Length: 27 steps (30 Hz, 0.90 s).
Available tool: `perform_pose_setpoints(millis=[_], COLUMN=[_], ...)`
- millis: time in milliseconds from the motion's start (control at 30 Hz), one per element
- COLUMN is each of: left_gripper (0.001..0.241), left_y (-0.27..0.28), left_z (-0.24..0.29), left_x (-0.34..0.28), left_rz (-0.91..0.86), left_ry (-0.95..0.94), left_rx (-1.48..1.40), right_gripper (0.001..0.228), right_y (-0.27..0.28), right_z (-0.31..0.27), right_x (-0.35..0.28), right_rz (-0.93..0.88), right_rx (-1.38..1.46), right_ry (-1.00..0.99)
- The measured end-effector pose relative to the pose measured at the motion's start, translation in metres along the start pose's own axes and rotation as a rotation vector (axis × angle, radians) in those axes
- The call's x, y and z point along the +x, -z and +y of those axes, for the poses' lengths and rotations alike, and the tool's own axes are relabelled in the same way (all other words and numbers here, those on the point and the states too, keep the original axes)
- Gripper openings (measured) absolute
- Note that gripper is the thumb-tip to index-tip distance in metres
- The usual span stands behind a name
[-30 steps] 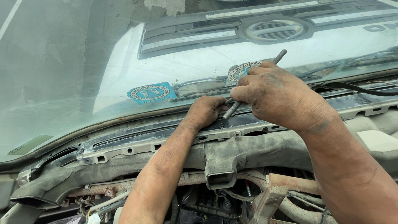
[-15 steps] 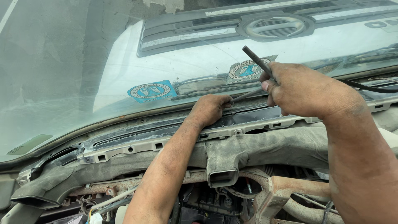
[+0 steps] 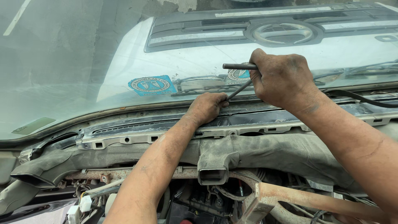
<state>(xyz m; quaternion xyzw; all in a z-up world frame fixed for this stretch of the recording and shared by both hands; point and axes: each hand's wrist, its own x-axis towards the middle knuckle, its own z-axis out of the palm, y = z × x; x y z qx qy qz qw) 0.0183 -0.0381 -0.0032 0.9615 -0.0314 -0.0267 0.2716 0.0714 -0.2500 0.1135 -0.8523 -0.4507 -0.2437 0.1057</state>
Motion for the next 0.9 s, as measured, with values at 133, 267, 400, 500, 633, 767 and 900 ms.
perform_pose_setpoints(millis=[133,267,400,500,633,767,900], left_gripper=[0.021,0.018,0.016,0.018,0.016,0.017,0.016], left_y=[-0.003,-0.008,-0.013,-0.014,-0.012,-0.013,-0.014], left_z=[-0.003,-0.010,-0.012,-0.010,-0.005,-0.007,-0.008], left_x=[0.000,0.001,0.004,0.005,0.007,0.006,0.006], left_rz=[0.003,0.067,0.037,0.021,0.041,0.043,0.060], left_ry=[0.032,-0.152,-0.106,-0.062,-0.095,-0.138,-0.160], left_rx=[-0.018,0.022,0.042,-0.016,0.002,0.042,0.064], right_gripper=[0.038,0.060,0.049,0.035,0.041,0.034,0.036], right_y=[-0.008,-0.007,-0.007,0.000,0.020,0.037,0.047], right_z=[-0.003,0.006,0.009,0.008,-0.004,-0.013,-0.015], right_x=[0.008,0.013,0.006,0.005,0.010,0.009,0.001], right_rz=[0.154,0.385,0.267,0.050,-0.277,-0.602,-0.651], right_rx=[0.007,0.145,0.136,0.023,-0.058,-0.006,-0.058], right_ry=[0.129,0.577,0.465,0.153,-0.147,-0.330,-0.231])
